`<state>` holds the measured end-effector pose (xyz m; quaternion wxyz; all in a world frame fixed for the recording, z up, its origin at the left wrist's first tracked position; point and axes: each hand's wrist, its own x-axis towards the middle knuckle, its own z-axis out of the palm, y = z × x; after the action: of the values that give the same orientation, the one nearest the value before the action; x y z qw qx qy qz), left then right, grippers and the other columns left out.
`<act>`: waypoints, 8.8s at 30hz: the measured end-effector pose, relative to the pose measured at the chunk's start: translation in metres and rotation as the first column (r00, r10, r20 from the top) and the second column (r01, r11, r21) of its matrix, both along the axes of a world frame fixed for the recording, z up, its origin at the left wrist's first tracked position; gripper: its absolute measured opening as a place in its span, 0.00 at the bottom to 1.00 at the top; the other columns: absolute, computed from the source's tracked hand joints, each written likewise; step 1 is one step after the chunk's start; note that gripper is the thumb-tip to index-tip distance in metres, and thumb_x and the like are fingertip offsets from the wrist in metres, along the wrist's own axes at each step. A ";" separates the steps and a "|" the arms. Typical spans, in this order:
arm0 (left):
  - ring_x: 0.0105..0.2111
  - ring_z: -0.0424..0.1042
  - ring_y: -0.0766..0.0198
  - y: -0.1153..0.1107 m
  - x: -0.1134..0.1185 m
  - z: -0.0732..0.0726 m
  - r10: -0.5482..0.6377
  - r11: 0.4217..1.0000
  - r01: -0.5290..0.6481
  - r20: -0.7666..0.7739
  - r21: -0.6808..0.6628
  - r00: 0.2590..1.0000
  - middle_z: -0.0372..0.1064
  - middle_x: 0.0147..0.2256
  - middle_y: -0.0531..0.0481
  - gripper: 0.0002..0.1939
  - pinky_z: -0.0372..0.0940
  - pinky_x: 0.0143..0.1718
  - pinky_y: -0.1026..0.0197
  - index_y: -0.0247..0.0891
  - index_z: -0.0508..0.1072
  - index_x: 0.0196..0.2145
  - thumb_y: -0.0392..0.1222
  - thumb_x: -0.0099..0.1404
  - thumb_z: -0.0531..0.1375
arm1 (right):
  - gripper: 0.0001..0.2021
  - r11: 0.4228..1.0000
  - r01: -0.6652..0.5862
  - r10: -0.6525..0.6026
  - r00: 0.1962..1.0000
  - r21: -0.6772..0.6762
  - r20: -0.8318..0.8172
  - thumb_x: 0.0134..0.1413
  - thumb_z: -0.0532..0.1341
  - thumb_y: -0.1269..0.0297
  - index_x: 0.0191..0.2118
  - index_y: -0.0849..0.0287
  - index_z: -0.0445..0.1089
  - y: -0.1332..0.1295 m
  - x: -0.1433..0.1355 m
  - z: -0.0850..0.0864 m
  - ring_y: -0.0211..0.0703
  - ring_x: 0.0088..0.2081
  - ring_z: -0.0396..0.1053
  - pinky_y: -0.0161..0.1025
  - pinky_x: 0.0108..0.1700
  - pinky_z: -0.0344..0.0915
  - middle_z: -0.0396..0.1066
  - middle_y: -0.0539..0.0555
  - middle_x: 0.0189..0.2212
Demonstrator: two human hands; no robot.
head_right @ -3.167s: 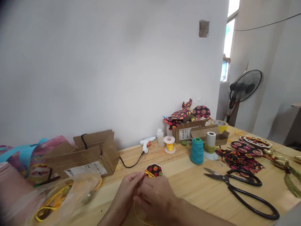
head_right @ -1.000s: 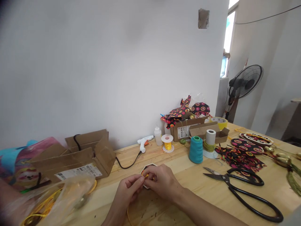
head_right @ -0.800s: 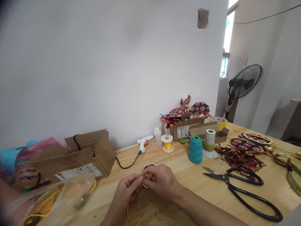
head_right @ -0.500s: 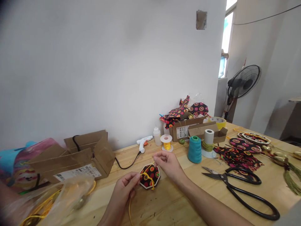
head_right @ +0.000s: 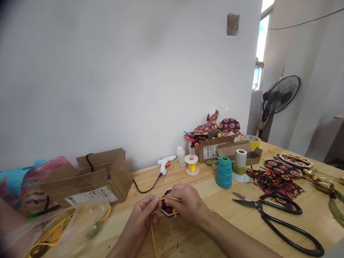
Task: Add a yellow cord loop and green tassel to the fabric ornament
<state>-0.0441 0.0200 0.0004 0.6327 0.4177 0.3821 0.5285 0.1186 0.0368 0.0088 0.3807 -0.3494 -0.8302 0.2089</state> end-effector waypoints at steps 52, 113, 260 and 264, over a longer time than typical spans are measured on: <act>0.31 0.69 0.60 -0.005 0.012 0.004 -0.030 0.994 0.056 -0.264 0.094 0.964 0.74 0.27 0.49 0.10 0.62 0.34 0.62 0.35 0.76 0.32 0.40 0.51 0.60 | 0.14 0.752 -0.315 -0.073 0.833 -0.579 -0.548 0.44 0.59 0.55 0.25 0.63 0.73 -0.003 -0.019 -0.012 0.34 0.23 0.62 0.31 0.28 0.59 0.66 0.48 0.18; 0.18 0.56 0.72 -0.004 0.008 0.004 0.146 0.989 -0.130 -0.285 0.075 0.947 0.64 0.16 0.55 0.08 0.51 0.20 0.69 0.34 0.76 0.21 0.42 0.46 0.63 | 0.12 0.923 -0.147 0.073 0.974 -0.355 -0.212 0.44 0.54 0.75 0.31 0.58 0.74 -0.007 -0.008 0.000 0.37 0.28 0.63 0.30 0.28 0.57 0.69 0.51 0.26; 0.31 0.68 0.62 -0.007 0.006 -0.001 0.062 0.997 -0.069 -0.217 -0.026 0.974 0.74 0.26 0.48 0.12 0.61 0.34 0.63 0.36 0.76 0.33 0.42 0.50 0.61 | 0.16 0.746 -0.233 -0.184 0.829 -0.624 -0.529 0.38 0.63 0.57 0.32 0.64 0.70 -0.001 -0.014 -0.012 0.41 0.28 0.66 0.36 0.31 0.62 0.70 0.53 0.24; 0.28 0.68 0.66 -0.010 0.011 0.008 0.048 0.998 -0.053 -0.259 -0.014 0.965 0.74 0.25 0.49 0.08 0.61 0.30 0.68 0.36 0.76 0.29 0.40 0.48 0.63 | 0.12 0.733 -0.277 -0.190 0.794 -0.621 -0.578 0.37 0.63 0.57 0.23 0.63 0.72 -0.002 -0.016 -0.012 0.35 0.23 0.63 0.33 0.28 0.59 0.69 0.50 0.20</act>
<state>-0.0328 0.0096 0.0079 0.5680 0.4665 0.4774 0.4815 0.1023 0.0348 -0.0031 0.4660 -0.3565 -0.5362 0.6068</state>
